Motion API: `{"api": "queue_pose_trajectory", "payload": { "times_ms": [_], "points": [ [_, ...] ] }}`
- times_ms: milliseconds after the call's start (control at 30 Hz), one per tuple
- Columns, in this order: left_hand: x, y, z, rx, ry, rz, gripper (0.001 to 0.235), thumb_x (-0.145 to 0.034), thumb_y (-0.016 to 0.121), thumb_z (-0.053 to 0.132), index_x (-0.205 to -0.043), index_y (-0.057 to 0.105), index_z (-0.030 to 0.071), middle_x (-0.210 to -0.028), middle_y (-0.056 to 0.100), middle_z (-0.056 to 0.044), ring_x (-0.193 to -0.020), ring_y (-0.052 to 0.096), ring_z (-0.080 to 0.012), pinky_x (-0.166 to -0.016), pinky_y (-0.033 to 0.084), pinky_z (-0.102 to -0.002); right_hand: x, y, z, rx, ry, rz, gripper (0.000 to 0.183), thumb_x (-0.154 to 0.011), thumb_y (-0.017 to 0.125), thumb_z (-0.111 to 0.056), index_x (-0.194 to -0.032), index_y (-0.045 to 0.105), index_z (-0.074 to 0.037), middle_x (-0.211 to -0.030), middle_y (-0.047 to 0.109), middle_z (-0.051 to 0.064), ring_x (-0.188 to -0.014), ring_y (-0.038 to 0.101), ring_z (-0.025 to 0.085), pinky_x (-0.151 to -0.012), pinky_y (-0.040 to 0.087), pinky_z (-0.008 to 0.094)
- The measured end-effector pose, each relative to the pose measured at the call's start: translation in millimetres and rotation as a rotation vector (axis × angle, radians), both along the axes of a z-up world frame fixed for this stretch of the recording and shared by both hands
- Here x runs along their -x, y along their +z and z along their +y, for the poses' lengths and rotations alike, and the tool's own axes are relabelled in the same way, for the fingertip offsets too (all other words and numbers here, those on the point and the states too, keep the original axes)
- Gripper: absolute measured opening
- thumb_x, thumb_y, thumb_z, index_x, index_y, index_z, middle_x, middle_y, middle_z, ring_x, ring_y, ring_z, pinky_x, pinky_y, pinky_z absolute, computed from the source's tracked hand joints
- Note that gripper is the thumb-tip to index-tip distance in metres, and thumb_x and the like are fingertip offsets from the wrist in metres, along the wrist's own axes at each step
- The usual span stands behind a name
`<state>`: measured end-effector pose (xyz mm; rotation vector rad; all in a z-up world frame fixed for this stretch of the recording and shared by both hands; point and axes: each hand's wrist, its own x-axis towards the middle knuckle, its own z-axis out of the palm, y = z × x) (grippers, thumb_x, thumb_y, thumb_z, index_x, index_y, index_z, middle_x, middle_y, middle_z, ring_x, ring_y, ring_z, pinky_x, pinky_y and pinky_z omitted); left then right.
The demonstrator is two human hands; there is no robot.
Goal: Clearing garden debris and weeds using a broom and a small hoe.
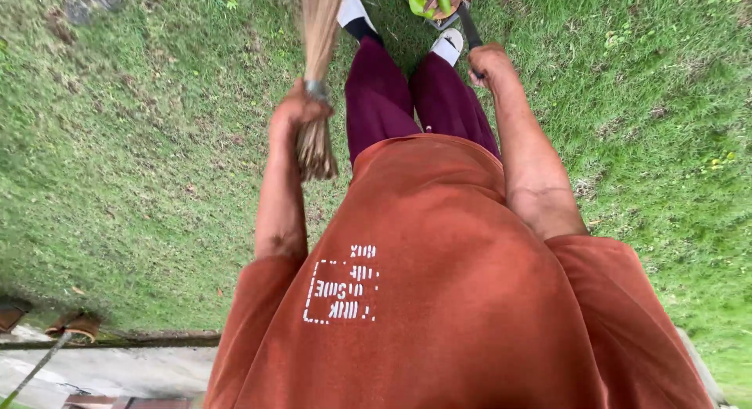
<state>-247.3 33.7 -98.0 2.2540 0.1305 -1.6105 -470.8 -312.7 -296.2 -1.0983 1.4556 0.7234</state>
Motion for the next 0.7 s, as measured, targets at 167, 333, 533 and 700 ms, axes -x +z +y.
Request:
{"api": "queue_pose_trajectory", "payload": {
  "times_ms": [167, 333, 533, 700],
  "points": [
    [40, -21, -27, -0.118, -0.285, 0.051, 0.091, -0.068, 0.087, 0.025, -0.141, 0.036, 0.007, -0.115, 0.069, -0.020, -0.104, 0.071, -0.0337, -0.089, 0.059, -0.041, -19, 5, 8, 0.050, -0.154, 0.021, 0.009, -0.097, 0.053, -0.007, -0.101, 0.056, 0.000, -0.067, 0.062, 0.007, -0.047, 0.060, 0.014, -0.036, 0.049, 0.027],
    [54, 35, -2, -0.097, -0.434, 0.080, 0.080, -0.067, 0.089, 0.026, -0.132, 0.048, 0.007, -0.117, 0.070, -0.021, -0.110, 0.068, -0.0350, -0.096, 0.057, -0.045, -23, -2, 11, 0.008, -0.181, 0.020, 0.015, -0.099, 0.052, -0.009, -0.096, 0.061, 0.002, -0.067, 0.063, 0.008, -0.048, 0.062, 0.014, -0.037, 0.050, 0.026],
    [22, 80, 11, -0.212, -0.379, 0.183, 0.081, -0.068, 0.086, 0.026, -0.136, 0.042, 0.018, -0.117, 0.070, -0.017, -0.105, 0.072, -0.0371, -0.094, 0.058, -0.047, -18, 0, 16, 0.027, -0.236, 0.028, 0.019, -0.101, 0.047, -0.012, -0.099, 0.061, 0.001, -0.067, 0.064, 0.007, -0.051, 0.063, 0.013, -0.038, 0.052, 0.024],
    [-19, 17, -13, -0.069, -0.224, 0.041, 0.073, -0.075, 0.089, 0.021, -0.133, 0.047, 0.009, -0.120, 0.066, -0.016, -0.110, 0.066, -0.0316, -0.099, 0.053, -0.049, -12, -6, 27, 0.035, -0.276, 0.069, 0.013, -0.100, 0.048, -0.011, -0.102, 0.059, -0.002, -0.069, 0.065, 0.007, -0.050, 0.061, 0.012, -0.036, 0.050, 0.023]
  ]
}}
